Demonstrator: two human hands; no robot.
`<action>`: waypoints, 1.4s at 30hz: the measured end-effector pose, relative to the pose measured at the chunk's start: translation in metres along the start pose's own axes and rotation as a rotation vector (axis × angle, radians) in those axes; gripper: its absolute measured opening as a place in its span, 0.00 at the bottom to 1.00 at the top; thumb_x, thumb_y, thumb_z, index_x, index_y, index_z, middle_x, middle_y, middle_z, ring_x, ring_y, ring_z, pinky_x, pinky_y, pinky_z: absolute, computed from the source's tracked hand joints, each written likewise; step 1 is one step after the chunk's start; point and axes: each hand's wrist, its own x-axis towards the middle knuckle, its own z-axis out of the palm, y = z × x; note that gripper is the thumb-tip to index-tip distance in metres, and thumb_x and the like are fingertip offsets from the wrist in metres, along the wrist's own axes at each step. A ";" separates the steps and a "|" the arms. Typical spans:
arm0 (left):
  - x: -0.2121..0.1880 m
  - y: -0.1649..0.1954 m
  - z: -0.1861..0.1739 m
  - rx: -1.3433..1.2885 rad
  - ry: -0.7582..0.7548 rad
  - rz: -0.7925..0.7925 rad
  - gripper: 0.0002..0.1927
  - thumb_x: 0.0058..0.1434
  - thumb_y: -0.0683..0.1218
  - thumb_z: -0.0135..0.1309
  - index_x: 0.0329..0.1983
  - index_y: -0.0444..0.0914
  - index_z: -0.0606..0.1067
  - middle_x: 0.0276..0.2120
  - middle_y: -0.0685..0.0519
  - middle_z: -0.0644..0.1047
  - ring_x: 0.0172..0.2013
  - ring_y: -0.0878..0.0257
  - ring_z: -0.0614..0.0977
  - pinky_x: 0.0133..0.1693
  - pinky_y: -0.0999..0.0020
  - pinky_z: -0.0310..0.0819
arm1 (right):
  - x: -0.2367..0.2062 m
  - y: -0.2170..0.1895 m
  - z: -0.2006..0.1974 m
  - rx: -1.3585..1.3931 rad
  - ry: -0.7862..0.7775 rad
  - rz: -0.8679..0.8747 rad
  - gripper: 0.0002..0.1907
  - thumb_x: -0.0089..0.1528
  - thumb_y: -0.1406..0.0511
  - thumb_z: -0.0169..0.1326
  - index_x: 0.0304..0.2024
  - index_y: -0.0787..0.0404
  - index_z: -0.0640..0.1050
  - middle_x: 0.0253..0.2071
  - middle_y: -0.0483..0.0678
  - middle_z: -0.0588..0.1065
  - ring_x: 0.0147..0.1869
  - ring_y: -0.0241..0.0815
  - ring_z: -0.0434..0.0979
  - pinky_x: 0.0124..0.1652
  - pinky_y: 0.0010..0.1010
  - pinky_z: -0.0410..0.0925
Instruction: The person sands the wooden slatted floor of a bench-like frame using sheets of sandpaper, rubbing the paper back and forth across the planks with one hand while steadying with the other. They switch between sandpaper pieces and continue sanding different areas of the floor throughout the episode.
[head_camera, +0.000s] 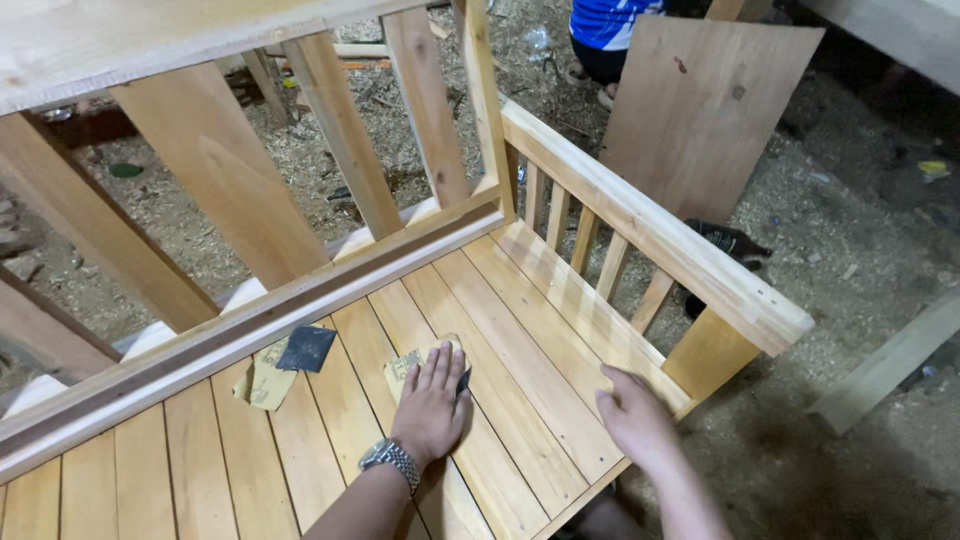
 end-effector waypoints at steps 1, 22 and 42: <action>0.003 0.000 -0.001 -0.004 0.004 0.010 0.37 0.69 0.57 0.30 0.79 0.43 0.42 0.78 0.49 0.40 0.76 0.55 0.41 0.72 0.55 0.31 | 0.002 -0.005 0.001 -0.073 0.007 -0.065 0.28 0.63 0.56 0.51 0.65 0.55 0.72 0.63 0.53 0.74 0.66 0.50 0.74 0.64 0.39 0.64; 0.016 0.054 0.016 -0.069 0.067 0.261 0.36 0.70 0.56 0.31 0.77 0.33 0.48 0.77 0.38 0.46 0.76 0.48 0.44 0.72 0.49 0.32 | 0.025 -0.013 -0.004 0.051 0.215 -0.127 0.30 0.61 0.57 0.52 0.65 0.59 0.70 0.67 0.55 0.69 0.67 0.55 0.71 0.61 0.41 0.66; 0.018 0.107 -0.023 -0.639 0.122 0.272 0.29 0.69 0.51 0.39 0.73 0.39 0.59 0.73 0.46 0.62 0.73 0.53 0.61 0.73 0.54 0.48 | 0.002 -0.042 -0.035 0.202 0.734 -0.413 0.18 0.63 0.71 0.48 0.55 0.62 0.78 0.47 0.54 0.79 0.51 0.52 0.81 0.52 0.40 0.72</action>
